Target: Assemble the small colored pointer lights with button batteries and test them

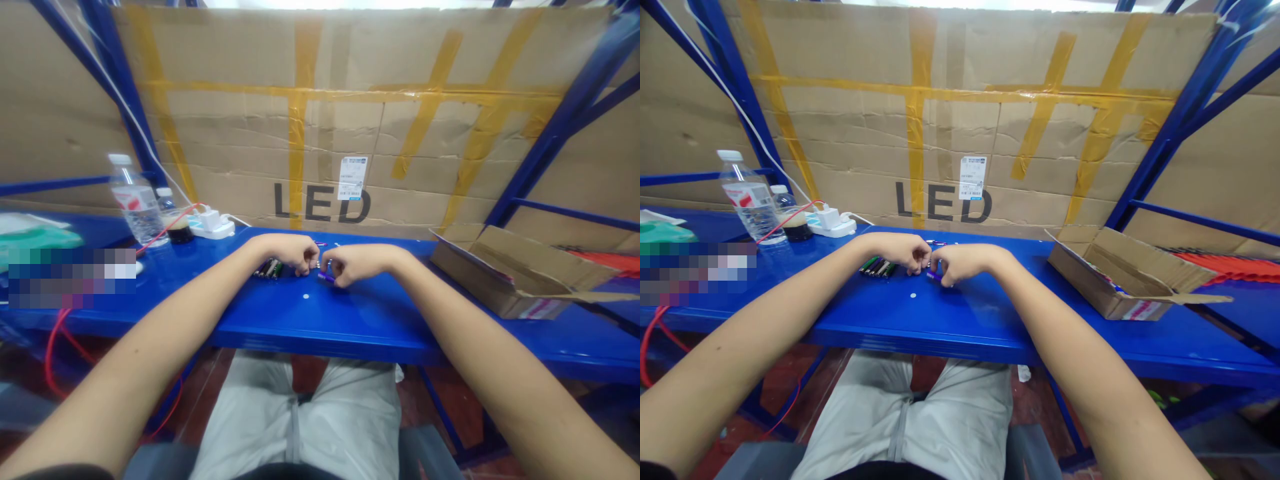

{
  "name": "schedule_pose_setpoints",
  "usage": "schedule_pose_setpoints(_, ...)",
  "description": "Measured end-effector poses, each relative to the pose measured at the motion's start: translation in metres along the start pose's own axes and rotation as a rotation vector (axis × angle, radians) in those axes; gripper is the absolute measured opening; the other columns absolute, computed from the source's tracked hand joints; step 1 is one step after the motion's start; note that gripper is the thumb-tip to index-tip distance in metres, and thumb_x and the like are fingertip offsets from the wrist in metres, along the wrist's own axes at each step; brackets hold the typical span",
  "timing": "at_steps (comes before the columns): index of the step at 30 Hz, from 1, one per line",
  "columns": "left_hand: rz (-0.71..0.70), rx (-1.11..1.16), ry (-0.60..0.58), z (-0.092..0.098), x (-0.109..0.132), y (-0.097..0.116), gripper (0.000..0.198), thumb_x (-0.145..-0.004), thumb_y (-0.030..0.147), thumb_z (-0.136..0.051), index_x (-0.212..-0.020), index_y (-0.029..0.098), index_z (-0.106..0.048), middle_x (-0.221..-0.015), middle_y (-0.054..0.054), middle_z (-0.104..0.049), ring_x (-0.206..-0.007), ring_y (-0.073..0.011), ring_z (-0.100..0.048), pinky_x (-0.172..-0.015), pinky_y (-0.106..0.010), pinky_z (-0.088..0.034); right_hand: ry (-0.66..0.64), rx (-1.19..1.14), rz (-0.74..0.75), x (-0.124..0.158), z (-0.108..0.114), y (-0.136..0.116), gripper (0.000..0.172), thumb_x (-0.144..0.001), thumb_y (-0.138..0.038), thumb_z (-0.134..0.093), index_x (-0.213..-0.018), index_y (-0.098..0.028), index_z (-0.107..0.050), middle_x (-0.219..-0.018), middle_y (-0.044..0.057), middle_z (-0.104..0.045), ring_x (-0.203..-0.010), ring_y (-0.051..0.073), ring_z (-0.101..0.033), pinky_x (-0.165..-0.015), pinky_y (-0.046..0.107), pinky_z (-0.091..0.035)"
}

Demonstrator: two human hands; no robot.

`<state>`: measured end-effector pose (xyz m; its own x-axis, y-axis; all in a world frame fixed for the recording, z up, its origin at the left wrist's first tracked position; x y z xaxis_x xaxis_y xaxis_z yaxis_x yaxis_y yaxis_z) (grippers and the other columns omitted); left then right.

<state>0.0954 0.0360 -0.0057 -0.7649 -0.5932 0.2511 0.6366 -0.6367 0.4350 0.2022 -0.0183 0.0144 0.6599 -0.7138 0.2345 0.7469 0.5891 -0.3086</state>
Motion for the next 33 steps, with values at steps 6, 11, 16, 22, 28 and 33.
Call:
schedule_pose_setpoints(6, -0.052, 0.098, -0.027, 0.003, 0.005, 0.001, 0.017, -0.074, 0.021, -0.065, -0.090, 0.017, -0.061, -0.081, -0.002, -0.072, -0.067, -0.0139, -0.066, -0.066, -0.026, -0.048, 0.300, -0.177, 0.019, -0.003, 0.038, 0.054, 0.009, -0.068, -0.023, -0.062, -0.074, -0.017, -0.060, -0.068, -0.001, -0.059, -0.064, 0.014, -0.050, -0.060, 0.027, -0.037)
schedule_pose_setpoints(11, -0.012, -0.105, 0.327, 0.031, 0.006, -0.009, 0.014, -0.079, 0.018, -0.057, -0.089, 0.015, -0.065, -0.083, -0.003, -0.071, -0.071, -0.0132, -0.063, -0.068, -0.026, -0.045, 0.487, -0.299, 0.026, -0.014, 0.037, 0.066, 0.012, -0.067, -0.024, -0.064, -0.074, -0.017, -0.056, -0.072, 0.000, -0.060, -0.068, 0.015, -0.052, -0.064, 0.028, -0.039)
schedule_pose_setpoints(16, 0.027, -0.261, 0.495, 0.032, -0.004, -0.030, 0.023, -0.082, 0.017, -0.055, -0.096, 0.017, -0.073, -0.099, -0.007, -0.074, -0.090, -0.0190, -0.066, -0.079, -0.029, -0.047, 0.618, -0.299, 0.043, -0.023, 0.032, 0.062, 0.011, -0.068, -0.021, -0.061, -0.077, -0.016, -0.057, -0.076, 0.002, -0.062, -0.072, 0.016, -0.053, -0.066, 0.028, -0.040)
schedule_pose_setpoints(22, -0.102, -0.315, 0.462, 0.023, -0.014, -0.030, 0.036, -0.084, 0.009, -0.050, -0.110, 0.017, -0.075, -0.115, -0.007, -0.074, -0.105, -0.0191, -0.066, -0.094, -0.028, -0.047, 0.612, -0.191, 0.039, -0.029, 0.027, 0.063, 0.007, -0.068, -0.019, -0.059, -0.073, -0.018, -0.055, -0.071, 0.000, -0.058, -0.068, 0.015, -0.050, -0.064, 0.028, -0.037)
schedule_pose_setpoints(28, -0.177, -0.454, 0.378, 0.014, -0.018, -0.016, 0.053, -0.076, -0.003, -0.043, -0.113, 0.016, -0.075, -0.112, -0.009, -0.072, -0.099, -0.0181, -0.065, -0.089, -0.028, -0.048, 0.601, -0.168, 0.031, -0.030, 0.026, 0.063, 0.007, -0.069, -0.019, -0.058, -0.074, -0.018, -0.053, -0.072, 0.000, -0.057, -0.068, 0.015, -0.050, -0.063, 0.028, -0.037)
schedule_pose_setpoints(33, -0.135, -0.455, 0.363, 0.013, -0.019, -0.020, 0.052, -0.076, -0.002, -0.043, -0.114, 0.014, -0.074, -0.113, -0.011, -0.071, -0.100, -0.0205, -0.064, -0.089, -0.030, -0.047, 0.581, -0.168, 0.022, -0.029, 0.025, 0.061, 0.006, -0.070, -0.019, -0.058, -0.073, -0.018, -0.053, -0.072, 0.000, -0.057, -0.069, 0.015, -0.051, -0.063, 0.028, -0.037)
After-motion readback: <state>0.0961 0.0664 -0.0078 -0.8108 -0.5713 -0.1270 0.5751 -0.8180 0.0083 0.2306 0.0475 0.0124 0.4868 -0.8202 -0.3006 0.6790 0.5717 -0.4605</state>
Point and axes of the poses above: each hand's wrist, its own x-axis away from the middle knuckle, its own z-axis out of the back of the hand, y = z × x, the point moved 7 cm from there along -x, towards the middle knuckle
